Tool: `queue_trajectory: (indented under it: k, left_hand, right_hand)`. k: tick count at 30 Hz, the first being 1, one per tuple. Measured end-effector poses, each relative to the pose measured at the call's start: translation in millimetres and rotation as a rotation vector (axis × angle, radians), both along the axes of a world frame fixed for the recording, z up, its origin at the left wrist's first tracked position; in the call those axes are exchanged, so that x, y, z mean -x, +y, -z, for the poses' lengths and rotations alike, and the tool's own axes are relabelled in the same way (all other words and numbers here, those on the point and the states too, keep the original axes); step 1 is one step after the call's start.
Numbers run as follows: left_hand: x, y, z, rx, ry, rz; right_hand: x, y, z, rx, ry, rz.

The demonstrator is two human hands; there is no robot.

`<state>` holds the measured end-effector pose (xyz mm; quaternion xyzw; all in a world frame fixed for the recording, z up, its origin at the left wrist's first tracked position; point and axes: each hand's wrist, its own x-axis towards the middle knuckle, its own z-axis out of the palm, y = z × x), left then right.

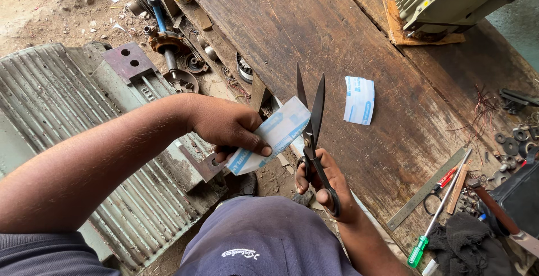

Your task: The person carries a roll of double-sided tape to a workbench, then uses scissors to cut the tape into small pieces one at a time, setting each cut piece on the bench and stacking the finished pieces together.

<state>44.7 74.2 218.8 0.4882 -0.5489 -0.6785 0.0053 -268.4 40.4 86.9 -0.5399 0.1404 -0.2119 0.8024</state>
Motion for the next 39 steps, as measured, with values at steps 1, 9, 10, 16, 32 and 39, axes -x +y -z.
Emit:
queue_trajectory:
  k: [1,9,10,16,32,39]
  left_hand:
    - [-0.2,0.6,-1.9,-0.001,-0.031,-0.004]
    - [-0.8,0.0,-9.4,0.003,-0.11,0.058]
    - [-0.6,0.4,-10.3,0.005,-0.126,0.055]
    - [-0.3,-1.4,-18.6,-0.007,-0.159,0.086]
    - [-7.3,-7.3,-22.3,-0.025,-0.209,0.194]
    - [-6.3,-9.9,-30.9,-0.035,-0.278,0.254]
  right_hand:
    - [0.5,0.7,-1.6,0.019,0.004,0.0]
    - [-0.1,1.4,1.3,0.019,0.03,-0.003]
    - [-0.7,1.4,2.5,0.005,0.025,-0.007]
    - [2.7,-2.6,3.2,0.046,0.04,-0.017]
    - [1.7,-7.7,20.4,0.062,0.022,-0.073]
    - [6.3,-7.3,11.8,0.079,0.077,-0.086]
